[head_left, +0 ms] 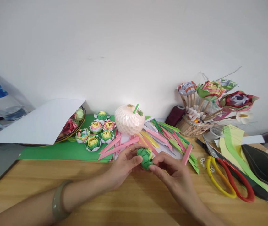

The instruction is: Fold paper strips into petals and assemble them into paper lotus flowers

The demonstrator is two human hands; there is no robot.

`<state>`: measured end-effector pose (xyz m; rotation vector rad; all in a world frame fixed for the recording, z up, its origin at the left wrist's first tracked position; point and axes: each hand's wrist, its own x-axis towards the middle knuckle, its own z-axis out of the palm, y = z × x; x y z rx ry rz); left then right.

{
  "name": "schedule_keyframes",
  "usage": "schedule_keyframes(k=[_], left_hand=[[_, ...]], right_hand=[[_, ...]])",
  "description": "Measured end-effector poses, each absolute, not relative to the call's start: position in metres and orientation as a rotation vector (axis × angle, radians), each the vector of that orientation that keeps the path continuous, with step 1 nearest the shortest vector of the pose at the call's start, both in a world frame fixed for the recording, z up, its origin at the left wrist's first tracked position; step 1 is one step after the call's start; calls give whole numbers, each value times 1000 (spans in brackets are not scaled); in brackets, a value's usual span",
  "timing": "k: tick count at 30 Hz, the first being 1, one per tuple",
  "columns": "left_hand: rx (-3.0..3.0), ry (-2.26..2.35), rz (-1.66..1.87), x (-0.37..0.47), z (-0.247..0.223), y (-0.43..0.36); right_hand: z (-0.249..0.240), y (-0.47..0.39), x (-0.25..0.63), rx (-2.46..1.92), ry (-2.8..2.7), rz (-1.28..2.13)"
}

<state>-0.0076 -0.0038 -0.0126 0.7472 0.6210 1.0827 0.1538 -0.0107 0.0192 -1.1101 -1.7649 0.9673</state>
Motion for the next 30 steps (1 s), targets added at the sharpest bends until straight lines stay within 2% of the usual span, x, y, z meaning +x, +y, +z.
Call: schedule_keyframes(k=[14, 23, 30], left_hand=[[813, 656, 1111, -7, -12, -3], [868, 688, 1092, -8, -12, -1], [892, 685, 1114, -9, -12, -3]], right_hand=[[22, -12, 150, -1120, -1630, 1201], [17, -12, 151, -1092, -1651, 1142], [14, -12, 153, -1076, -1740, 942]])
